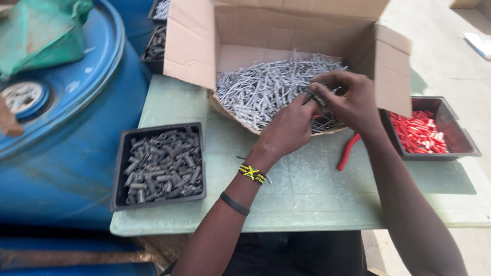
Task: The person picks up metal nails from a cardboard box and red plastic caps from a tray. They insert the caps onto the nails by hand and place the assembled fasteners into a black container. The process is repeated continuously throughout the video.
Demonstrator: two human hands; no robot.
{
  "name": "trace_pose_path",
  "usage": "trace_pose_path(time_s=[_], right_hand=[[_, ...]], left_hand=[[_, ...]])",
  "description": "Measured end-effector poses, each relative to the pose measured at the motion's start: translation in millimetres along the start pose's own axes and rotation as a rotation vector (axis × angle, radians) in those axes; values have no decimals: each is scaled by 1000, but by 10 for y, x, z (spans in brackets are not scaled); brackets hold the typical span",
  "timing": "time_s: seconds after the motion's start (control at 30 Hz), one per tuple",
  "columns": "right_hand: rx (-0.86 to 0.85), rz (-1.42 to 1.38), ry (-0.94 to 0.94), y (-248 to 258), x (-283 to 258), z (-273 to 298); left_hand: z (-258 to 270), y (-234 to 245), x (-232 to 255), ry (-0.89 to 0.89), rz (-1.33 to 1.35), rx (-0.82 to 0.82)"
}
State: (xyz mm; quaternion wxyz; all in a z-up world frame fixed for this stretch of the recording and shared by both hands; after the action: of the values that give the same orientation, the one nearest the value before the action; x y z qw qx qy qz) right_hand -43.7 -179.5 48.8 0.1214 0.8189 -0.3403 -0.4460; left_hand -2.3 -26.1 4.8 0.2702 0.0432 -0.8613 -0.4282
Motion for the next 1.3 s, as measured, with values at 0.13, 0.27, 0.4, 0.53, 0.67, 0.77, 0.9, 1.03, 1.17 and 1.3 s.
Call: trace_pose_path(time_s=[0.13,0.27,0.4,0.53,0.67,0.77,0.9,1.03,1.17,1.3], right_hand=[[29,-20,117,-100,-423,144],[-139,-153,235,-643,-1277,398],[-522,-329,439,-1156,-1632,512],[-646,-254,503,-1535,-1658,455],[-687,-165,512,-1515,-1688,423],[-706,-151,481,-1527,-1685,460],[-593,-9,547,-1525,-1575,441],[-432,-77,518,-1272,-1272,294],[-164,129,448,-745,-774,163],[-56,119,323,-230,-787,265]], left_hand=[[-3,-35,12,120,77,-9],[-197,-407,-169,236,49,-60],[-135,-401,-228,203,66,-108],[-17,-212,-138,25,111,18],[-11,-226,-179,4,150,43],[14,-209,-160,-1,130,31],[-54,-324,-221,-3,97,44],[-204,-688,-465,86,63,42],[-162,-442,-296,46,44,44],[-86,-85,-87,27,9,55]])
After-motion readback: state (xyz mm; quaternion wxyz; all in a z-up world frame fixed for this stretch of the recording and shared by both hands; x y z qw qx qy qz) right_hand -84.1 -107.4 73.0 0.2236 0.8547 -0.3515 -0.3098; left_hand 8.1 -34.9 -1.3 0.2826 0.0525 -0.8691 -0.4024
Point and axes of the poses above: each hand's wrist, its own z-axis away from the middle knuckle, its own y-axis out of the back of the hand, x = y × z, the point moved 2 cm from there along -z, towards the middle knuckle, and after that the axes turned 10 degrees about -z, right-handed, at the moved point
